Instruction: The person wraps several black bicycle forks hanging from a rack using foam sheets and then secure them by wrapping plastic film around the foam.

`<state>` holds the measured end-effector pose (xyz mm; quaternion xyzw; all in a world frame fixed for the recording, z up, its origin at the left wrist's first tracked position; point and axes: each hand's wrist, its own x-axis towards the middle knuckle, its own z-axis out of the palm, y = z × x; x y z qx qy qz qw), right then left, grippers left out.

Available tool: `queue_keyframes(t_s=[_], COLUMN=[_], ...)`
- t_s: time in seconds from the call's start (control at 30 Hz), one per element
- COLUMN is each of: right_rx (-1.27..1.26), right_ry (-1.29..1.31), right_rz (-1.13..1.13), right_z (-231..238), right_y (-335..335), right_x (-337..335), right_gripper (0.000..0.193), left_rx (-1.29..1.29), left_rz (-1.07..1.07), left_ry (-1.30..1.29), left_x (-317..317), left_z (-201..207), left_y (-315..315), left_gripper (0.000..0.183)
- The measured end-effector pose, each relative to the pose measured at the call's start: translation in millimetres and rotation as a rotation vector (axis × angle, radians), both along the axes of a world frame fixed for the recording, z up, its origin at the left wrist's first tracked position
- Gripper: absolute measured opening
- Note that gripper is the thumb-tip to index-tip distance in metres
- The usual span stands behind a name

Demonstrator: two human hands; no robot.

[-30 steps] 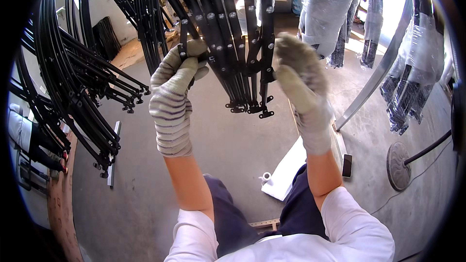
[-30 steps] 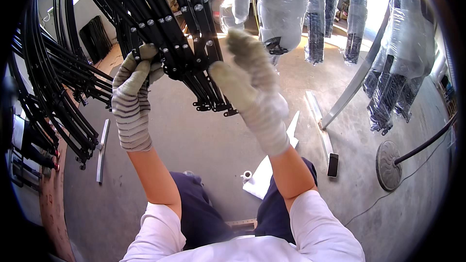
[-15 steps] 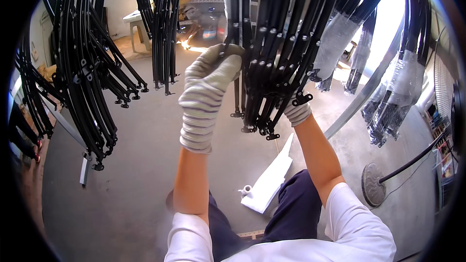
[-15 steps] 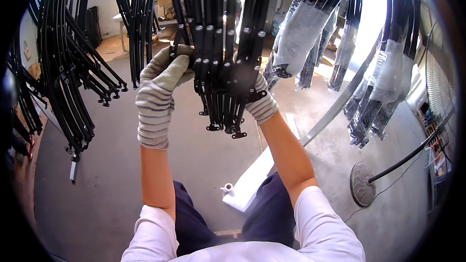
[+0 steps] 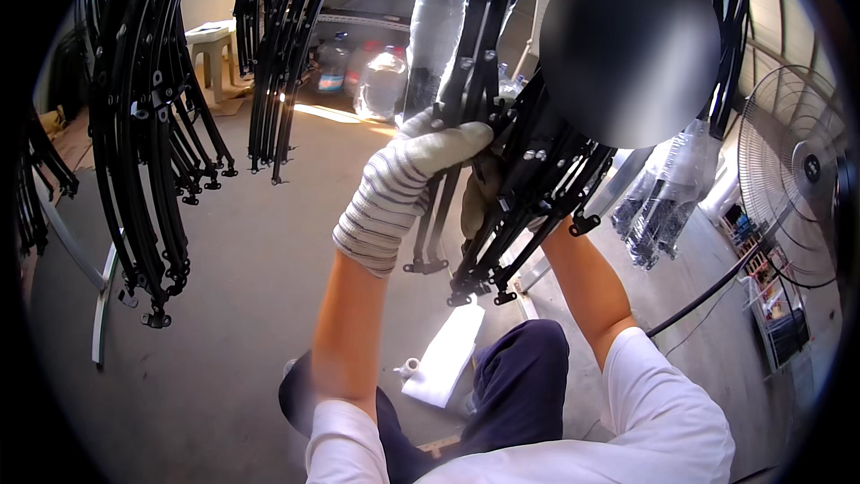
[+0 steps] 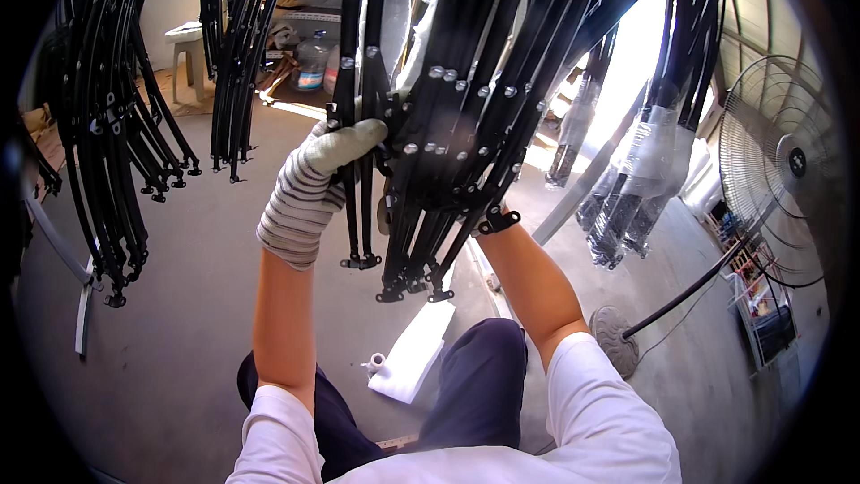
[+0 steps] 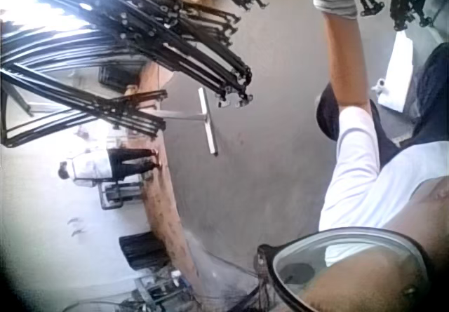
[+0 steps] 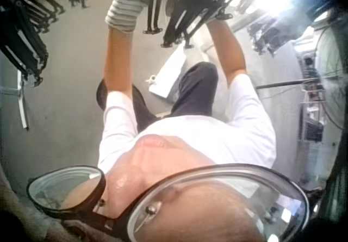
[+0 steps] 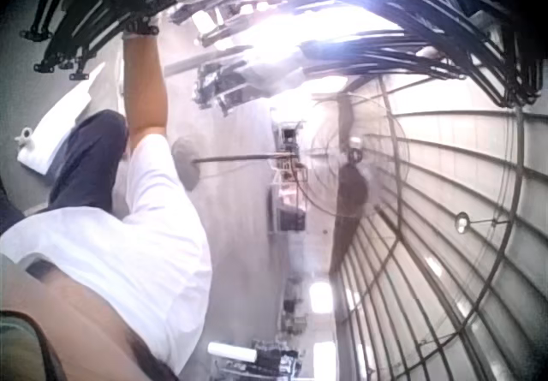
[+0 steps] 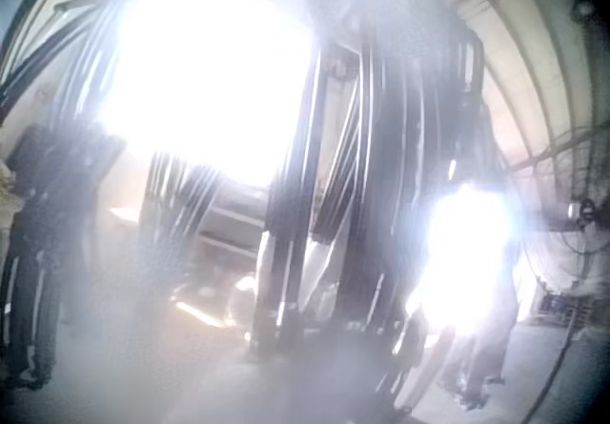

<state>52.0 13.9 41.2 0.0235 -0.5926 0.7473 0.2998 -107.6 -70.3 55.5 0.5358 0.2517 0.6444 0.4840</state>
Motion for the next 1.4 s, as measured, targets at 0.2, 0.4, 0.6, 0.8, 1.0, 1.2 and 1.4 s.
queue_keyframes(t_s=[0.2,0.4,0.6,0.8,1.0,1.2,1.4], right_rx=[0.049,0.066,0.079,0.047,-0.11,0.016,0.043], right_ry=[-0.062,-0.107,-0.134,-0.207,-0.063,-0.093,-0.1], right_rz=[-0.108,-0.202,-0.29,-0.311,0.589,0.095,-0.08], right_z=[7.9,-4.4,-9.4,-1.3,11.7,-1.8,-7.6], right_y=[-13.9,-21.2,-22.2,-28.7,-40.4,-31.2,-28.4], right_x=[13.5,17.3,15.7,12.2,-4.9,3.1,5.8], right_gripper=[0.032,0.033,0.034,0.034,0.045,0.041,0.038], left_rx=[0.135,-0.007,0.133,0.114,0.082,0.179,0.217], left_rz=[-0.161,-0.055,-0.13,-0.064,0.058,-0.057,-0.142], left_ry=[-0.326,-0.313,-0.171,0.001,-0.275,-0.283,-0.175], left_x=[17.7,26.1,10.4,-2.3,15.6,-2.8,-14.5], left_z=[5.7,11.3,0.1,4.2,12.9,4.5,4.4], left_y=[-23.6,-12.5,5.5,-6.5,-30.3,-32.5,-38.1], left_gripper=[0.011,0.013,0.017,0.019,0.019,0.026,0.014])
